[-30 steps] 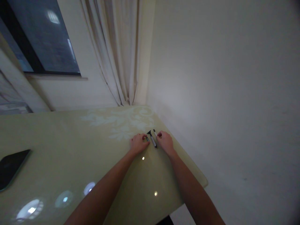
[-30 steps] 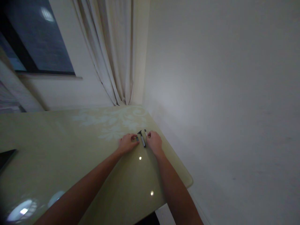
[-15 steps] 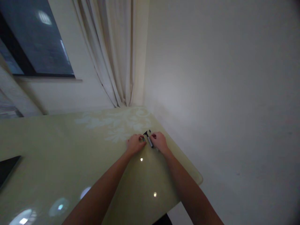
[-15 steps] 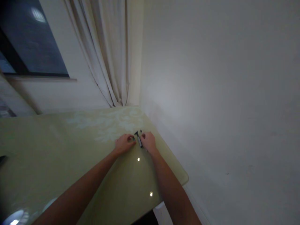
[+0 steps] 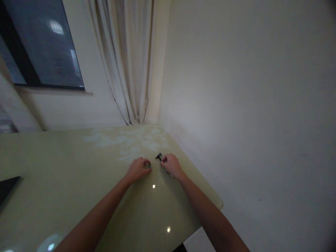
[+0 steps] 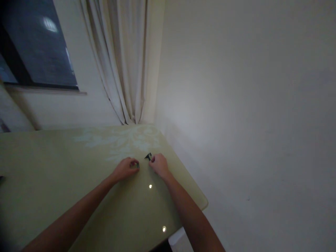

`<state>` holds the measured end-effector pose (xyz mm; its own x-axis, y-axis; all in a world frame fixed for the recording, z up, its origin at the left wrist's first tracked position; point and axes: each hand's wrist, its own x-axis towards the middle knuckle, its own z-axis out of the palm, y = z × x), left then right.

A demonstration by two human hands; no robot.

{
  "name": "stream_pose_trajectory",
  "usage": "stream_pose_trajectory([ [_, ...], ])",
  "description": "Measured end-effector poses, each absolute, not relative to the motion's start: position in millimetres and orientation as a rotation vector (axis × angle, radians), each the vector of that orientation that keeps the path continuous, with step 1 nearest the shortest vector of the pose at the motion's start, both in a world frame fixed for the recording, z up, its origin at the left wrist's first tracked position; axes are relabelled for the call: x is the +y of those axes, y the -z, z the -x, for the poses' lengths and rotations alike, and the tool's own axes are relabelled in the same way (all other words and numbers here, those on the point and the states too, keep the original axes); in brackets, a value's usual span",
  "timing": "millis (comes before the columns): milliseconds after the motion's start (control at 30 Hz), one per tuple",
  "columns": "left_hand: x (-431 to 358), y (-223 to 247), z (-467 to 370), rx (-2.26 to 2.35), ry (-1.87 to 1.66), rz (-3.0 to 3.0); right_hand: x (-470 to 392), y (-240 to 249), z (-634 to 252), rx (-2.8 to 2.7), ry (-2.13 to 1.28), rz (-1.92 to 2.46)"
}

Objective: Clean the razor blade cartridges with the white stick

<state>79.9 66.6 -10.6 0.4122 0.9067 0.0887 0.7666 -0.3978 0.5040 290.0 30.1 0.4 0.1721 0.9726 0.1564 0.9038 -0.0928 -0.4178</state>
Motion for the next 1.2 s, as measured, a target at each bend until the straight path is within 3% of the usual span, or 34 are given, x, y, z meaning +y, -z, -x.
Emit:
stream_pose_trajectory([
  [333,45,16,80,1.688,-0.456,-2.271,41,-3,-186,-1.877,-0.348,1.888],
  [600,33,16,133,1.886,-0.463,-2.158,53,4,-69,-2.002,-0.442,1.809],
  [1033,36,14,143,1.864,-0.441,-2.098,46,-3,-54,-1.928,-0.478,1.853],
  [1200,29,8,136,1.939,-0.505,-2.120,50,-12,-87,-1.575,-0.886,1.658],
])
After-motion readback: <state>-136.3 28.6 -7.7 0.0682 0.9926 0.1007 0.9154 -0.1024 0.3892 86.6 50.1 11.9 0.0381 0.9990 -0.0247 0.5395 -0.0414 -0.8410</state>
